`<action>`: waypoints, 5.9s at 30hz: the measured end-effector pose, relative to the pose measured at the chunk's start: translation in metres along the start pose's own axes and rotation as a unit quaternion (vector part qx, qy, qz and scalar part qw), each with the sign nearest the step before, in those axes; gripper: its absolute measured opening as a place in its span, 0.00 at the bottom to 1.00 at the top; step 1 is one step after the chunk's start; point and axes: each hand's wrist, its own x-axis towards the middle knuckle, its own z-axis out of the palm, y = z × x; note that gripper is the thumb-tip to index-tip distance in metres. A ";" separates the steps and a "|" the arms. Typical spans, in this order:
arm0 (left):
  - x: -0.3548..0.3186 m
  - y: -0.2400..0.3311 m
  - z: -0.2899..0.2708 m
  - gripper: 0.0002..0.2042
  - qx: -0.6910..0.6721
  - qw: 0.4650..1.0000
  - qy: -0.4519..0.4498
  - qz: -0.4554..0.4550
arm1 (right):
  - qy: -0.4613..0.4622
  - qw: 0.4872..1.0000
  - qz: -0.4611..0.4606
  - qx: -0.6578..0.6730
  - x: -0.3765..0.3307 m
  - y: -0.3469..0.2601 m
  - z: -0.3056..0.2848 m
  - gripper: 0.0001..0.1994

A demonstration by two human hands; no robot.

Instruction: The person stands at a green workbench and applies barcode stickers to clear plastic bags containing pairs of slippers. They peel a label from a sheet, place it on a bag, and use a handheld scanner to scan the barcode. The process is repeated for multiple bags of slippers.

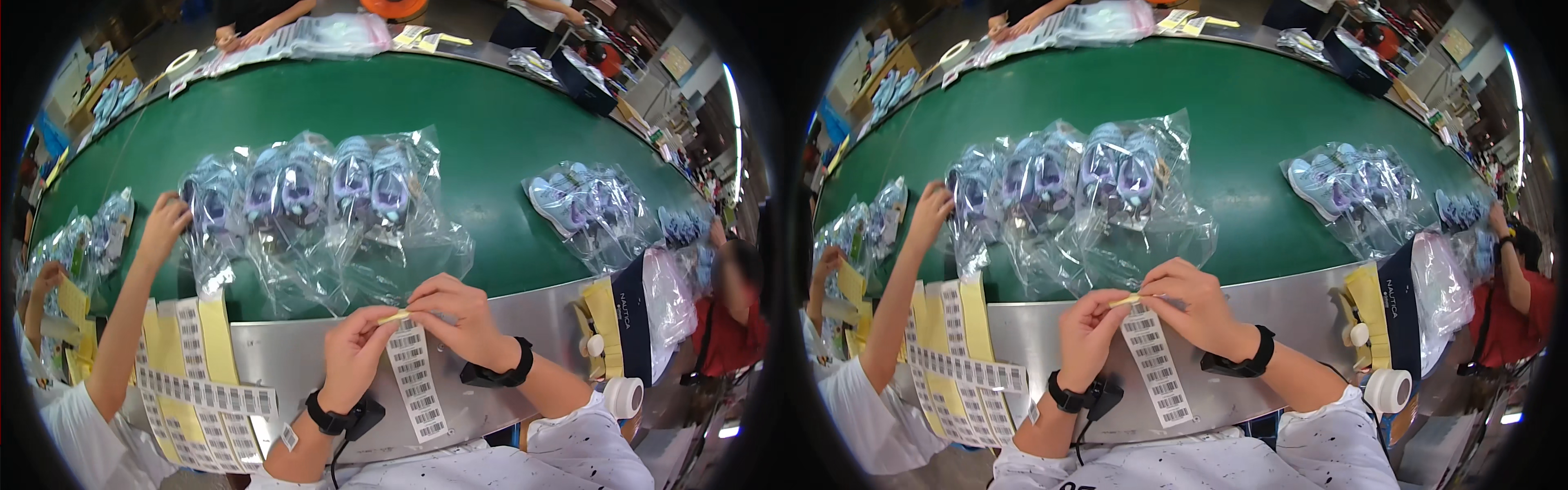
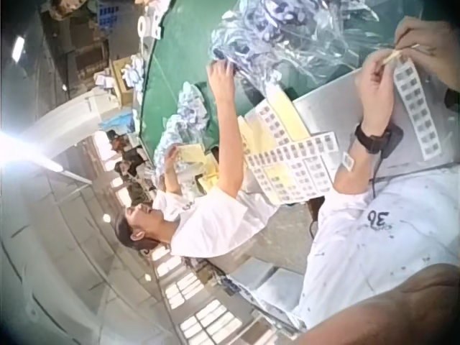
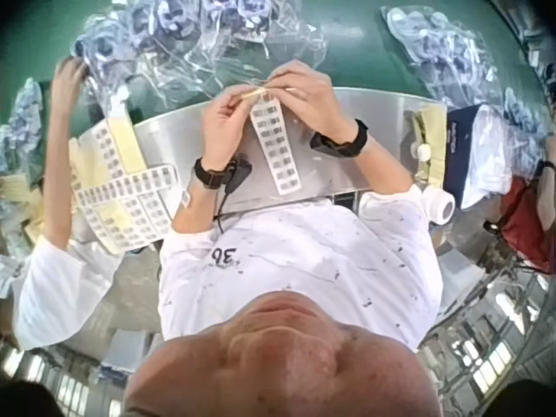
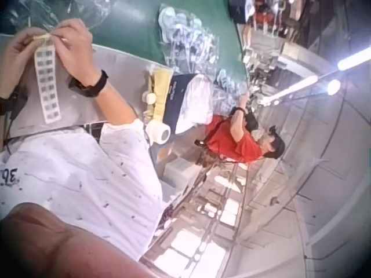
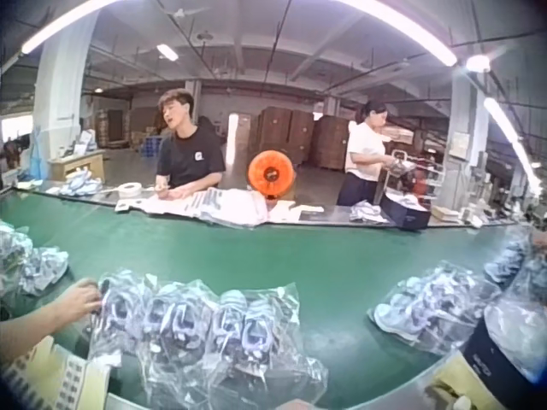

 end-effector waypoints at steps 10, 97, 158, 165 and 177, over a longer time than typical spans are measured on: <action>0.003 -0.006 0.001 0.10 -0.019 1.000 0.003 -0.011 | 0.063 0.991 -0.062 -0.100 -0.007 -0.006 0.008 0.09; 0.016 -0.006 -0.003 0.22 -0.072 0.987 -0.066 -0.124 | 0.138 0.960 0.222 0.099 0.265 0.195 0.001 0.14; 0.005 0.028 0.003 0.11 0.025 0.998 0.049 -0.004 | 0.000 0.999 0.002 -0.038 0.033 -0.016 -0.027 0.09; 0.006 0.023 0.009 0.10 -0.012 0.999 0.023 -0.026 | 0.035 0.999 0.039 0.004 0.008 -0.013 -0.013 0.07; 0.011 0.020 0.024 0.21 -0.081 0.993 -0.048 -0.064 | 0.075 0.989 -0.068 -0.104 0.000 -0.012 -0.009 0.06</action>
